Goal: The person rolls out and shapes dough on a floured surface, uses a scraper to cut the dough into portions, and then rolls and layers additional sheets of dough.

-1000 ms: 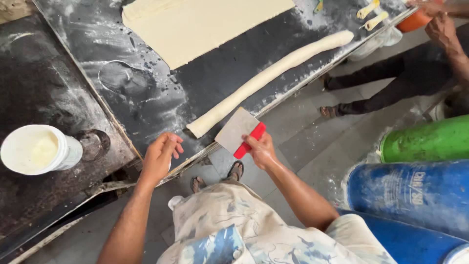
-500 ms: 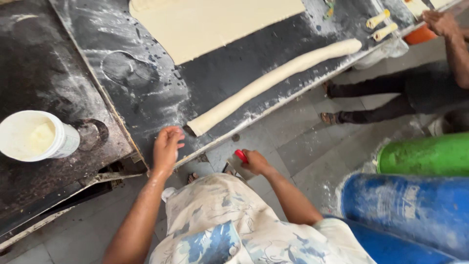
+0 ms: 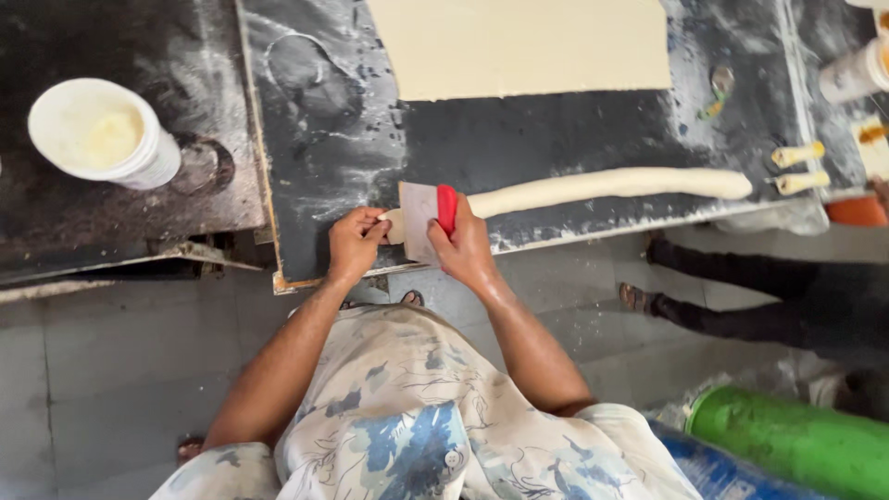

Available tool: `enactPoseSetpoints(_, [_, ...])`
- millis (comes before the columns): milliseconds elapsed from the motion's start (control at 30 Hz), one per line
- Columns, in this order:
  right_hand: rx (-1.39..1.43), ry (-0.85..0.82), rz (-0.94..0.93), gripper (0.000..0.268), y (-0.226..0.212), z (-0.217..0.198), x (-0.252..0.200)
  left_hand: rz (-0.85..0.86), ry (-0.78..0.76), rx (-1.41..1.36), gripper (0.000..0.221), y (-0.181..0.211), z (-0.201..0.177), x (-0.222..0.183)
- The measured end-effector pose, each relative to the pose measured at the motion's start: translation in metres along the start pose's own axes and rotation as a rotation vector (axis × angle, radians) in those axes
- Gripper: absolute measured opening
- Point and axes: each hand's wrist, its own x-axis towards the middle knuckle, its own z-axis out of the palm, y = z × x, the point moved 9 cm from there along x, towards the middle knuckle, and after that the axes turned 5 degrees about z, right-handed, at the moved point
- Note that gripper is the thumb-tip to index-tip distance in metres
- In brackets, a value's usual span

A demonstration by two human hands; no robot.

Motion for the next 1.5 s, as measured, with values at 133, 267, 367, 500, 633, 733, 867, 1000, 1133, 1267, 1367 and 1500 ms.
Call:
enactPoseSetpoints(133, [-0.137,-0.025,-0.029,0.028,-0.004,0.034,0.016,-0.016,0.0,-0.077,0.005,-0.015,-0.003,0.004])
enactPoseSetpoints(267, [-0.226,-0.016,0.005,0.026,0.0,0.045,0.024,-0.029,-0.036,-0.022,0.005,-0.012,-0.001,0.001])
enactPoseSetpoints(367, [-0.204,0.009,0.061,0.026,0.009,0.052,0.024,0.021,-0.055,0.042,0.007,0.003,-0.004,0.001])
enactPoseSetpoints(500, [-0.337,-0.009,0.164,0.03,0.028,0.075,0.022,0.151,-0.024,0.304,0.01,0.025,-0.011,-0.005])
enactPoseSetpoints(633, [-0.44,-0.06,0.204,0.03,0.037,0.106,0.05,0.186,-0.045,0.414,0.012,0.033,-0.009,0.003])
enactPoseSetpoints(733, [-0.403,-0.062,0.12,0.033,0.032,0.104,0.066,0.034,-0.083,0.322,0.008,0.018,-0.01,0.002])
enactPoseSetpoints(867, [-0.148,0.05,0.235,0.032,0.035,0.046,0.068,-0.045,-0.001,0.174,0.026,0.016,-0.039,0.022])
enactPoseSetpoints(1000, [0.013,0.219,0.138,0.033,0.024,-0.014,0.038,-0.093,0.021,-0.009,0.028,0.009,-0.043,0.053])
enactPoseSetpoints(1133, [0.004,0.314,0.232,0.03,0.034,-0.05,0.022,-0.109,-0.213,-0.458,0.045,0.014,0.036,0.096])
enactPoseSetpoints(1267, [0.048,0.374,0.231,0.029,0.035,-0.065,0.019,0.29,-0.248,-0.04,0.055,0.063,0.058,0.098])
enactPoseSetpoints(1367, [-0.082,0.191,0.194,0.027,0.03,-0.041,0.019,0.113,-0.212,0.26,0.044,0.053,0.036,0.068])
enactPoseSetpoints(1500, [-0.112,0.084,0.037,0.023,0.012,-0.007,0.021,-0.007,-0.299,0.366,0.039,0.04,0.027,0.027])
